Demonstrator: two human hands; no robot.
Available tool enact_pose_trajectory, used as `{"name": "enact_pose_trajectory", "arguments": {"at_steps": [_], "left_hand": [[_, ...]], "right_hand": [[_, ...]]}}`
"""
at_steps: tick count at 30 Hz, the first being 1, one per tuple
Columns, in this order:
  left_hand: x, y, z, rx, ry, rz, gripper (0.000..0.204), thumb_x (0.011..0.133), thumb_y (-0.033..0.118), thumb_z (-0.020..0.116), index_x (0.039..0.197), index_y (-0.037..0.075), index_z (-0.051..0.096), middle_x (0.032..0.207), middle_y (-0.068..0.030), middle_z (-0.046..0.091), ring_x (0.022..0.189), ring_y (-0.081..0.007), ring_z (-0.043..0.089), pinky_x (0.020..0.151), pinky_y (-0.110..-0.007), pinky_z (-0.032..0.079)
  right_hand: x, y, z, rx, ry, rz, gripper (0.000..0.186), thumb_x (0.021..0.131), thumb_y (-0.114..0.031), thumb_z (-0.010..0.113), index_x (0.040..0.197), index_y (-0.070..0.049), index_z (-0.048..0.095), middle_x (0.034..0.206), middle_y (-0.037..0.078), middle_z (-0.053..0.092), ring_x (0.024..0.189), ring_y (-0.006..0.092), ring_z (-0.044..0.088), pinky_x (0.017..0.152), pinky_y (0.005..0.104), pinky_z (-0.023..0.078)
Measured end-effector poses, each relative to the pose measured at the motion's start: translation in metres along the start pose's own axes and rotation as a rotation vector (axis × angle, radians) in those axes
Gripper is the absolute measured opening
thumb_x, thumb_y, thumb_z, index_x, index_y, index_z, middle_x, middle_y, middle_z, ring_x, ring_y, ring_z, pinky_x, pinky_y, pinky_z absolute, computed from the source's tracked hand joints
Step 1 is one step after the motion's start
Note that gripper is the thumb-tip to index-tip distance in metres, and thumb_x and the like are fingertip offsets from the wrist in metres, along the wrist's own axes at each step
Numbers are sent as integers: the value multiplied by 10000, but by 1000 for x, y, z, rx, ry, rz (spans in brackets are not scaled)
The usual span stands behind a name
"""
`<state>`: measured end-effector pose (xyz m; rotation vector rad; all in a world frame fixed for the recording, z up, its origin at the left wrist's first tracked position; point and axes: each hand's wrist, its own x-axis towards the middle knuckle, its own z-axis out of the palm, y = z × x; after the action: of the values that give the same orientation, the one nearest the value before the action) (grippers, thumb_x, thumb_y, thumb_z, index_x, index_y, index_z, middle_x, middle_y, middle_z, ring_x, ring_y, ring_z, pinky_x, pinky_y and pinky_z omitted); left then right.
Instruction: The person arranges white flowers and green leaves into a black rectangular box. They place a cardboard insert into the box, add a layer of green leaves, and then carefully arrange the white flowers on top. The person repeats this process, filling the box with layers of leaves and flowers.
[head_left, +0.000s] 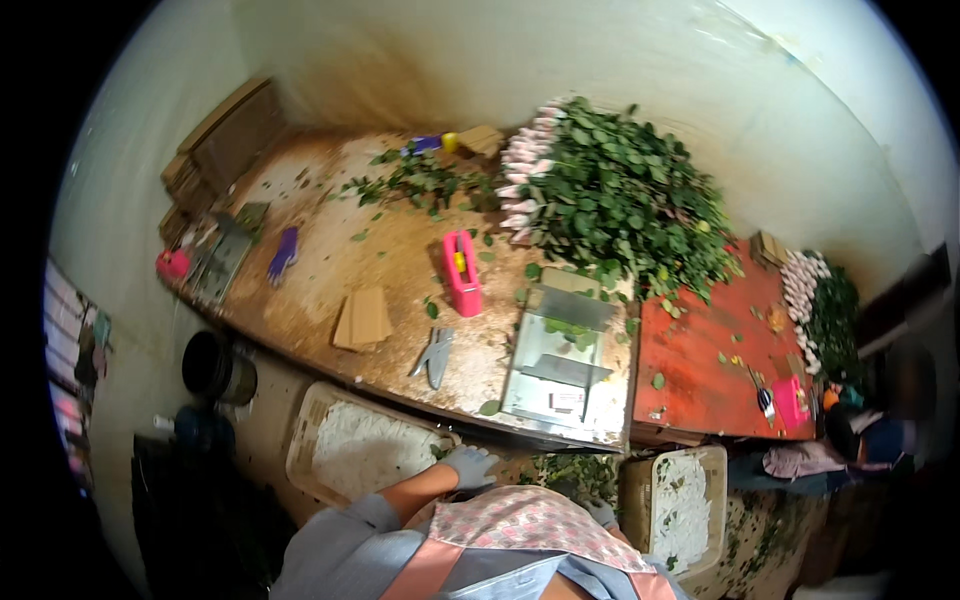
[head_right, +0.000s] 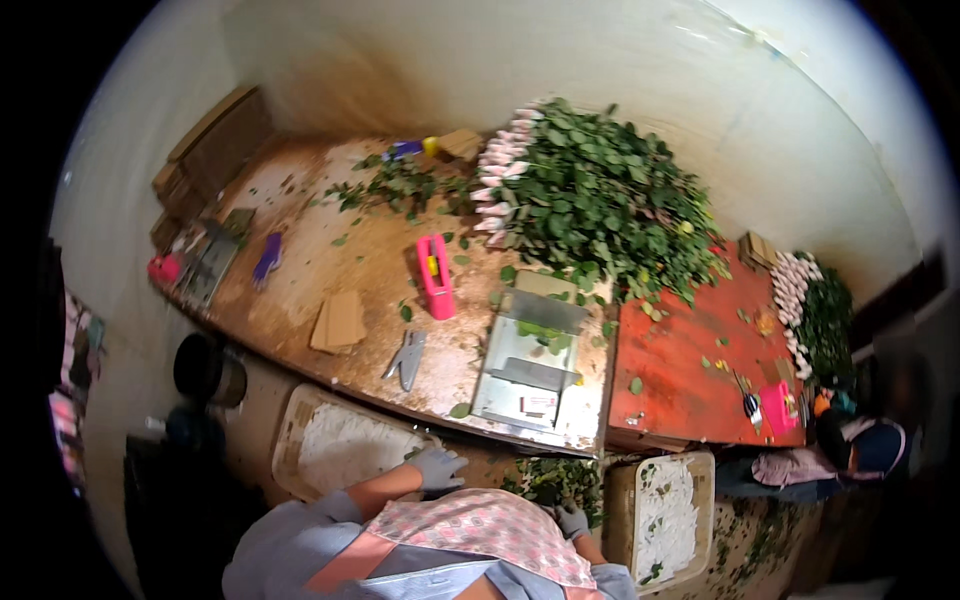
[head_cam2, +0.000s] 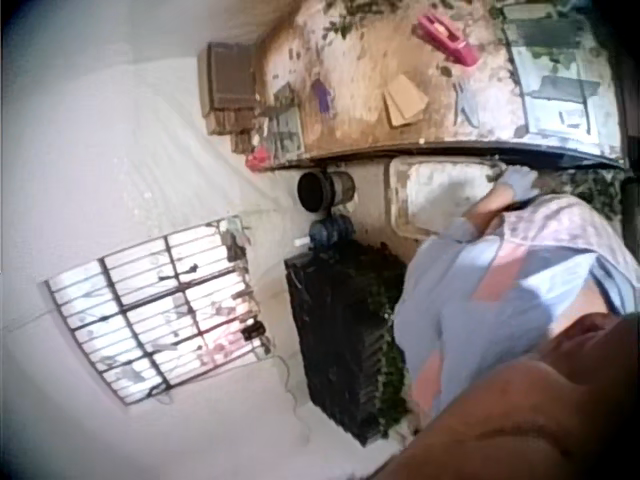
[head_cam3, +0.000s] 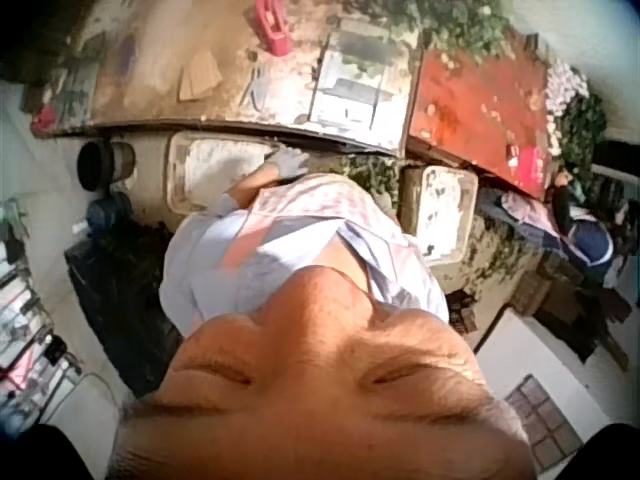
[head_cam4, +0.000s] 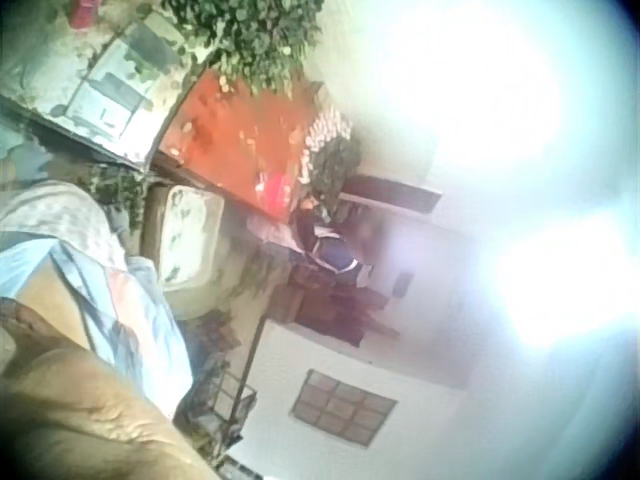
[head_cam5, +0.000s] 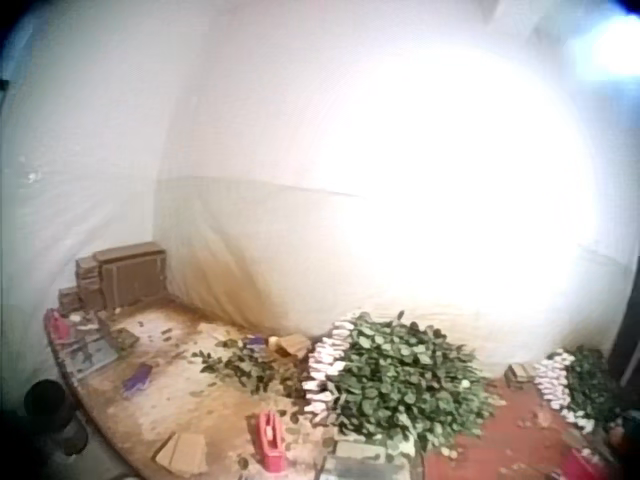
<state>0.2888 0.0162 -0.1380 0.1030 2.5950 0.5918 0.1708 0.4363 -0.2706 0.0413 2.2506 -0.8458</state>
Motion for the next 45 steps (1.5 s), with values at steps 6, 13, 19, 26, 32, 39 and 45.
{"name": "enact_pose_trajectory", "arguments": {"at_steps": [6, 13, 19, 26, 32, 39, 45], "left_hand": [[21, 61, -40, -90, 19, -59, 545, 945, 445, 581, 1335, 63, 575, 1204, -215, 650, 1120, -401, 616, 967, -471, 485], [29, 106, -82, -295, 283, -253, 561, 928, 462, 588, 1329, 69, 602, 1286, -211, 632, 1200, -398, 590, 1030, -458, 465], [49, 79, -134, -681, 696, -425, 499, 942, 313, 665, 1327, 1, 604, 1225, -191, 684, 1122, -234, 664, 953, -344, 517], [144, -24, -90, -965, 684, -370, 629, 1031, 400, 519, 1509, 9, 396, 1549, -221, 401, 1434, -300, 394, 1177, -351, 307], [173, -26, -93, -778, 587, -197, 599, 1030, 398, 495, 1503, 41, 410, 1543, -228, 392, 1444, -353, 357, 1192, -383, 287], [154, -40, -108, -394, 361, 32, 958, 872, 539, 674, 1561, 19, 258, 1601, -281, 219, 1479, -472, 197, 1213, -512, 199], [202, -65, -37, -215, 737, 80, 906, 837, 428, 680, 1547, 39, 273, 1596, -265, 225, 1434, -483, 254, 1186, -588, 215]], "right_hand": [[13, -42, -117, 80, 459, -278, 291, 931, -230, 651, 1114, -9, 698, 975, 209, 726, 905, 293, 713, 820, 371, 536], [34, -144, -194, 358, 517, -595, 227, 972, -154, 619, 1130, -5, 686, 1033, 149, 716, 942, 222, 686, 845, 353, 529], [81, -185, -142, 366, 227, -719, 312, 979, -169, 627, 1228, 20, 628, 1061, 126, 712, 942, 185, 670, 862, 316, 531], [89, -218, -106, 30, 164, -642, 473, 895, -283, 706, 1271, -16, 603, 1130, 178, 676, 1025, 301, 667, 917, 383, 528], [95, -222, -96, -8, 236, -551, 448, 904, -262, 693, 1265, -12, 602, 1056, 176, 691, 951, 295, 684, 853, 384, 546], [75, -261, -83, -131, 182, -364, 518, 879, -359, 699, 1267, -44, 566, 1160, 214, 584, 1028, 378, 626, 906, 433, 509], [71, -287, -70, -185, 333, -321, 357, 890, -332, 653, 1112, -62, 583, 1092, 217, 581, 996, 402, 603, 858, 471, 494]]}}
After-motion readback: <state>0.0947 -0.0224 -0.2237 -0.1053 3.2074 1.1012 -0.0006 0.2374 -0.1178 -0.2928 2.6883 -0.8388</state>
